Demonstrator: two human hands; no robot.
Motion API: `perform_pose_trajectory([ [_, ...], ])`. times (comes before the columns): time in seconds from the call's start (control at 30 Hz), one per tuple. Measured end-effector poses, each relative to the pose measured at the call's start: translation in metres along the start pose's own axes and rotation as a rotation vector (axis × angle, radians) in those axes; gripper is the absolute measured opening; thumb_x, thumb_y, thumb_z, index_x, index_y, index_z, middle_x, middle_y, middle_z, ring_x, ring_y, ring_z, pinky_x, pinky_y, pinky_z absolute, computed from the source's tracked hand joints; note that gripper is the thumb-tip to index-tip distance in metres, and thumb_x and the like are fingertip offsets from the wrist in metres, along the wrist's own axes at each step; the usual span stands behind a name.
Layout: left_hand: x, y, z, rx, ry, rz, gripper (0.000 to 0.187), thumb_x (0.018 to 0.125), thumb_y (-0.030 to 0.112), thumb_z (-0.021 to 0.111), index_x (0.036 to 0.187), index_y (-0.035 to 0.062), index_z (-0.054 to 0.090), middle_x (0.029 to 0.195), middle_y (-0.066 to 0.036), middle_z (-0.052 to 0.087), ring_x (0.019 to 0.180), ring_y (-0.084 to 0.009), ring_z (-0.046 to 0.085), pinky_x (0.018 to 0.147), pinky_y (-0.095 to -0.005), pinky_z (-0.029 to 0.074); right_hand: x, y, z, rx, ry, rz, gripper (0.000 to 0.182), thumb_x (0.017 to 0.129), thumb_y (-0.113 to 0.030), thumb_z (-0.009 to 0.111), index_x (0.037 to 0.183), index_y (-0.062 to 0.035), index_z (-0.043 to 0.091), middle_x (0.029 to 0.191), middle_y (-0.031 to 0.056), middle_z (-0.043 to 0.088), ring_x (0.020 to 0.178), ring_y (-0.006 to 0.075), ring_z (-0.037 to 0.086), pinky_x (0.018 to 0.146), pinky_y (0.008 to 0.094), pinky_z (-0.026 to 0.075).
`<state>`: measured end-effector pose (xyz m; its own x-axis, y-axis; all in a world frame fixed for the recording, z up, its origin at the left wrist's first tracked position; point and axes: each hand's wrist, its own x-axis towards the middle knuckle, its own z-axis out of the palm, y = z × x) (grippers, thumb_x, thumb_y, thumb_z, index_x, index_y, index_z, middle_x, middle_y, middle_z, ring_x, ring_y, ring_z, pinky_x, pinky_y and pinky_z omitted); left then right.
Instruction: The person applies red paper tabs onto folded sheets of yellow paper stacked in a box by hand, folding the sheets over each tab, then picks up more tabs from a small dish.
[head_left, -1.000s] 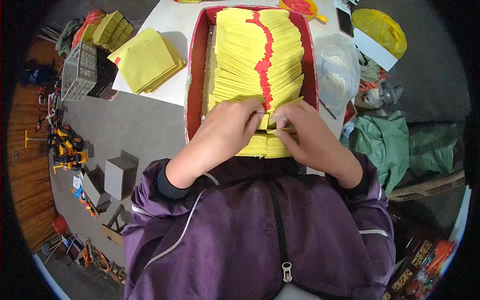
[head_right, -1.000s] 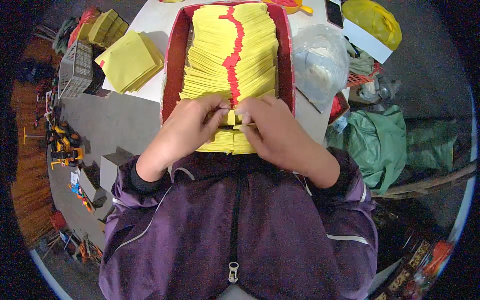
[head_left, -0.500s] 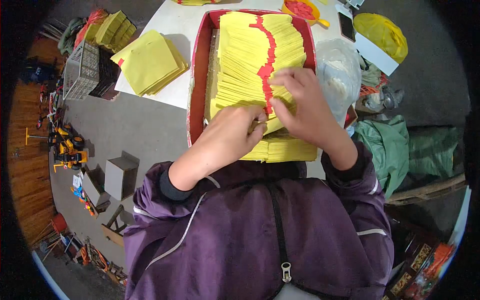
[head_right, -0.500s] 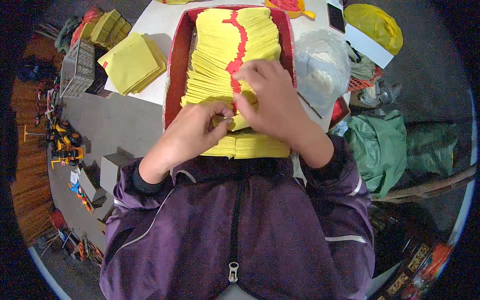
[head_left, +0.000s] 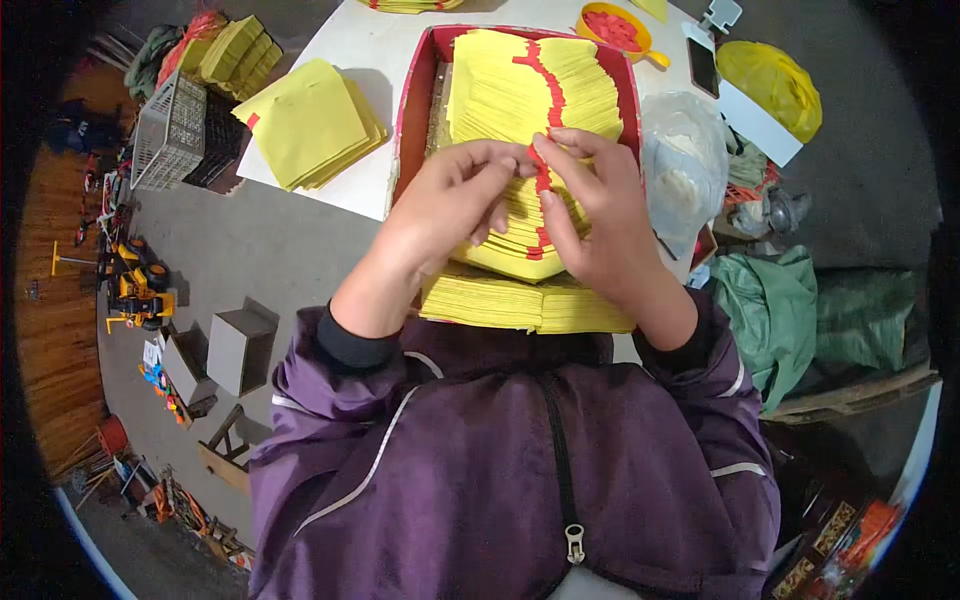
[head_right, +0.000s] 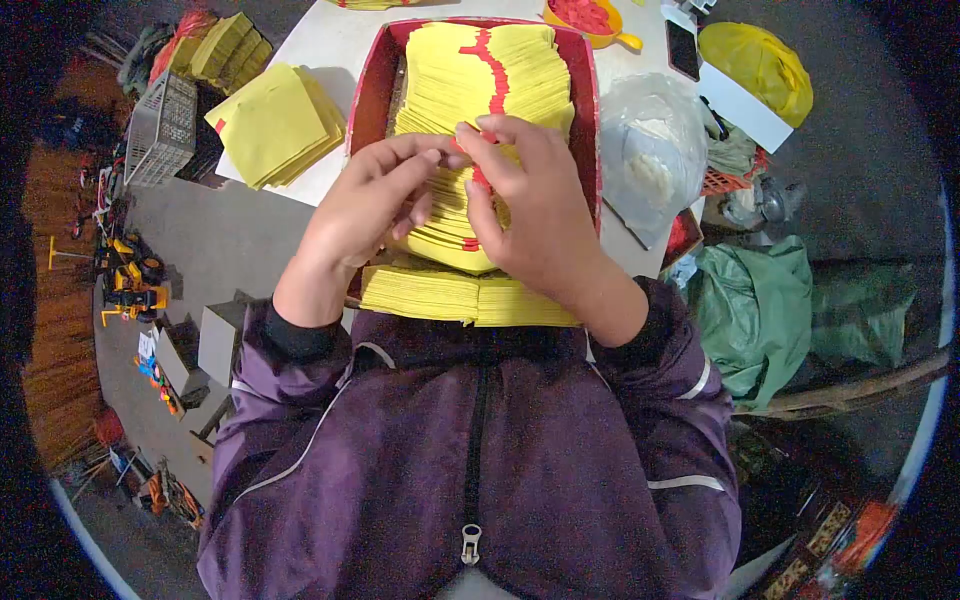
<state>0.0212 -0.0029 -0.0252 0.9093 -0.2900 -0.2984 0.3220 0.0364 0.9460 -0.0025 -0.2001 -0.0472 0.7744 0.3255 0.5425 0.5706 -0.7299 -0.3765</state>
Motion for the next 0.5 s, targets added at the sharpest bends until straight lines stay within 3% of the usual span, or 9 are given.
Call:
perform_pose_trajectory([
  [0.13, 0.008, 0.002, 0.000, -0.330, -0.215, -0.139, 0.015, 0.101, 0.012, 0.063, 0.108, 0.0005, 0.072, 0.081, -0.004, 0.070, 0.056, -0.0052, 0.056, 0.044, -0.0160, 0.037, -0.005, -0.004, -0.001, 0.027, 0.018, 0.041, 0.041, 0.088, -0.006, 0.070, 0.129, -0.0013, 0.066, 0.127, 0.0122, 0.064, 0.107, 0.0287, 0.061, 0.096, 0.0371, 0.050],
  [0.27, 0.010, 0.002, 0.008, -0.252, -0.163, -0.082, 0.017, 0.100, 0.011, 0.065, 0.109, -0.0011, 0.073, 0.081, -0.002, 0.069, 0.056, -0.0028, 0.055, 0.042, -0.0130, 0.033, -0.006, -0.009, -0.005, 0.563, 0.011, 0.450, 0.039, 0.093, 0.000, 0.066, 0.132, -0.0021, 0.065, 0.129, 0.0140, 0.064, 0.113, 0.0231, 0.062, 0.097, 0.0309, 0.049],
  [0.47, 0.017, -0.002, 0.008, -0.159, -0.137, -0.094, 0.016, 0.103, 0.016, 0.066, 0.109, 0.0035, 0.073, 0.072, -0.003, 0.065, 0.048, -0.0054, 0.049, 0.040, -0.0189, 0.034, 0.001, 0.001, -0.016, 1.037, 0.039, 0.736, 0.029, 0.098, -0.004, 0.066, 0.127, -0.0039, 0.067, 0.116, 0.0107, 0.068, 0.100, 0.0138, 0.063, 0.086, 0.0246, 0.050],
  [0.5, 0.018, -0.007, 0.009, 0.093, -0.057, 0.081, 0.015, 0.102, 0.016, 0.067, 0.108, 0.0033, 0.073, 0.076, -0.004, 0.065, 0.052, -0.0070, 0.051, 0.044, -0.0209, 0.037, 0.000, 0.004, -0.019, 1.047, 0.006, 0.767, 0.027, 0.098, -0.004, 0.066, 0.125, -0.0041, 0.068, 0.113, 0.0102, 0.068, 0.097, 0.0125, 0.062, 0.082, 0.0234, 0.049],
])
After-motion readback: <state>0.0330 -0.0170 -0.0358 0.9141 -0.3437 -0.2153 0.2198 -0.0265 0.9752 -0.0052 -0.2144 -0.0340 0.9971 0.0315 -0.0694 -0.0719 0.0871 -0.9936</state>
